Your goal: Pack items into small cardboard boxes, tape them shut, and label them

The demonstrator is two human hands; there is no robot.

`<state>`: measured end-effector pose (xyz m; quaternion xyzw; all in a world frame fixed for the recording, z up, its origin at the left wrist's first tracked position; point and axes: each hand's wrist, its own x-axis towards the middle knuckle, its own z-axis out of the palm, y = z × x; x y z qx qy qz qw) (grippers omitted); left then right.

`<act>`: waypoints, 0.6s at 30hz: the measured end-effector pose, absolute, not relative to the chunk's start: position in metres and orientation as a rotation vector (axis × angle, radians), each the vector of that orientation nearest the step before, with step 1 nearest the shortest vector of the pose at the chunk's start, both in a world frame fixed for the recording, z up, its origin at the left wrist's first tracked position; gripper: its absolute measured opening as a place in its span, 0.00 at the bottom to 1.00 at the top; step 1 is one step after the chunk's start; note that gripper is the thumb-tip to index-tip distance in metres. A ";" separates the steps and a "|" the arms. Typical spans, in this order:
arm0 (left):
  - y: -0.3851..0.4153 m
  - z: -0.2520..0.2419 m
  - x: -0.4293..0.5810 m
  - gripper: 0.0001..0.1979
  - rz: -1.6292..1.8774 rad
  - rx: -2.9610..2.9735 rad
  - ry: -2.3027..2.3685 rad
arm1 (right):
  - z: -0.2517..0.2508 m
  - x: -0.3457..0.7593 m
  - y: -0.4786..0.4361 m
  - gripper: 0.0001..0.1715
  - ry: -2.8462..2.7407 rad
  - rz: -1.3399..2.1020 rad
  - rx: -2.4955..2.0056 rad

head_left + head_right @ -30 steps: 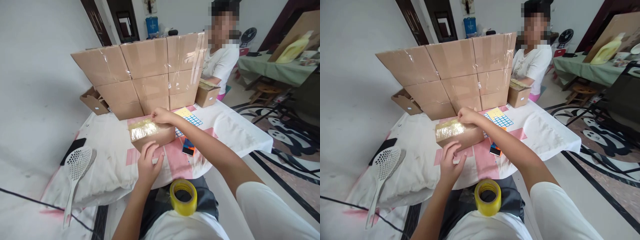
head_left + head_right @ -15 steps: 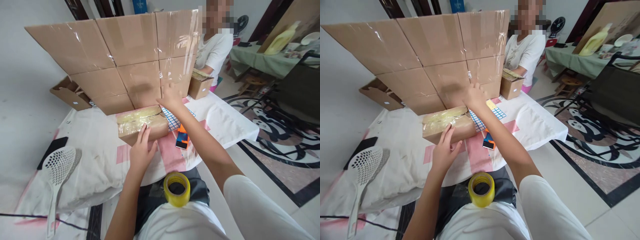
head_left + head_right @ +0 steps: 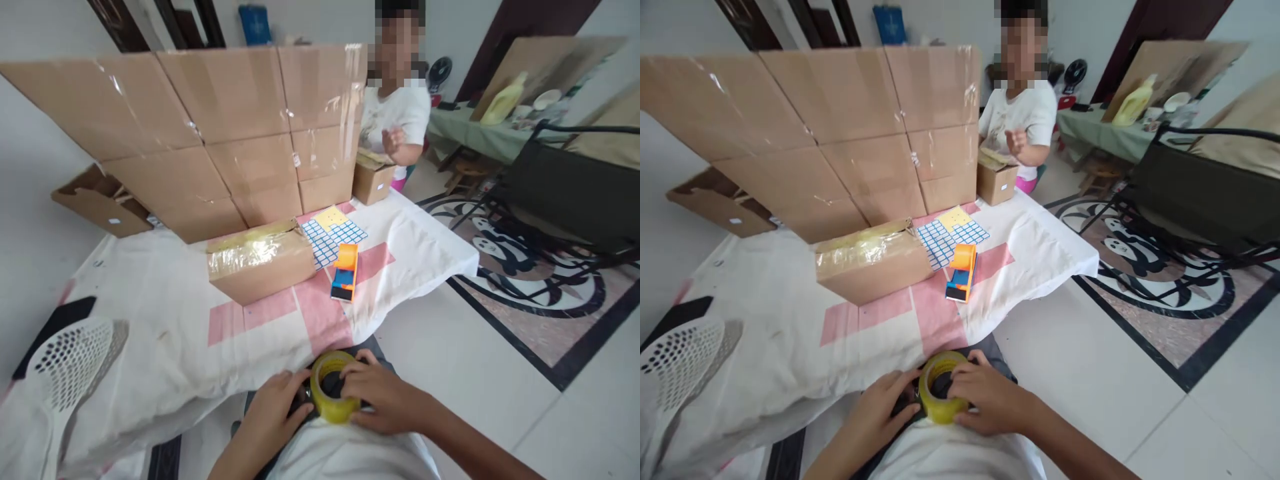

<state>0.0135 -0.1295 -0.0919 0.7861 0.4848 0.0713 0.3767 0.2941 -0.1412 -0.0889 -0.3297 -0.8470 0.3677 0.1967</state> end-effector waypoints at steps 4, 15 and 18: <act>-0.120 -0.087 0.019 0.15 0.328 1.830 1.212 | -0.091 0.291 -0.135 0.11 -2.274 0.897 -0.901; -0.110 -0.047 0.038 0.24 0.508 1.410 1.045 | -0.036 0.298 -0.103 0.11 -2.058 0.550 -0.798; -0.108 -0.042 0.040 0.28 0.516 1.379 1.093 | -0.029 0.304 -0.095 0.12 -2.130 0.552 -0.806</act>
